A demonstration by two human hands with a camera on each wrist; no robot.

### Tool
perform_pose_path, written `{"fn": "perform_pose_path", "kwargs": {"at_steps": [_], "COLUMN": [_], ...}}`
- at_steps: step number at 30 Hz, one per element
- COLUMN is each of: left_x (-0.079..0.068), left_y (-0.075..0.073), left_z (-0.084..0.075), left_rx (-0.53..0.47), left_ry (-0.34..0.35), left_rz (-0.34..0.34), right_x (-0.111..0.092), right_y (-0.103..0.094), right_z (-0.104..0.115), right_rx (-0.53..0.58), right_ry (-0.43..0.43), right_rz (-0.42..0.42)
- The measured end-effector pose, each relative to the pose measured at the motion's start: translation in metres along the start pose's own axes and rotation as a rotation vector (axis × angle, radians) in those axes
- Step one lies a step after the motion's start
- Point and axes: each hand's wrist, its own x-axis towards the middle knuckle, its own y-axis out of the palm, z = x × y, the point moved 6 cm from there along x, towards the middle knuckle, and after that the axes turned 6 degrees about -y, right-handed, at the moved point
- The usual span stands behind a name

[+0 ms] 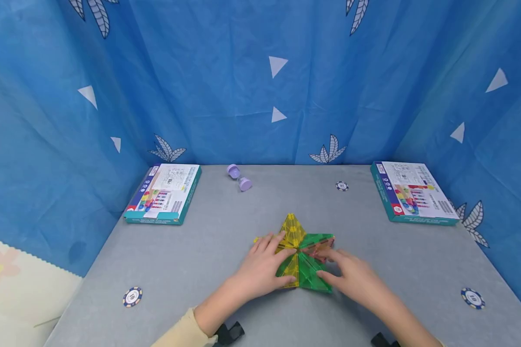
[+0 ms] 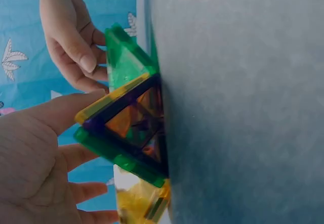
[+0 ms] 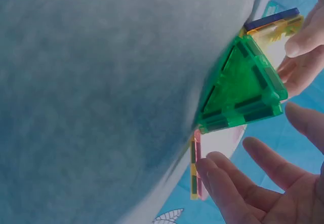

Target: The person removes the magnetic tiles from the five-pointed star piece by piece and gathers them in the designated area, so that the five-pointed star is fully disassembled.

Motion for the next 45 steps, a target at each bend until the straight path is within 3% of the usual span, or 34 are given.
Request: {"fn": "perform_pose_path", "kwargs": {"at_steps": [9,24,45], "left_x": [0.005,0.016,0.022], "left_y": [0.009,0.013,0.012], "left_z": [-0.002,-0.005,-0.001], "left_rx": [-0.014,0.031,-0.192], "left_ry": [-0.011,-0.036,-0.092], "left_rz": [-0.016,-0.027,-0.072], "right_x": [0.007,0.016,0.021], "right_y": [0.012,0.016,0.018], "right_z": [-0.002,0.009,0.015], "right_rx": [0.084,0.050,0.093], "right_ry": [0.025,-0.040,-0.103], "right_rz": [0.076,0.034,0.006]}}
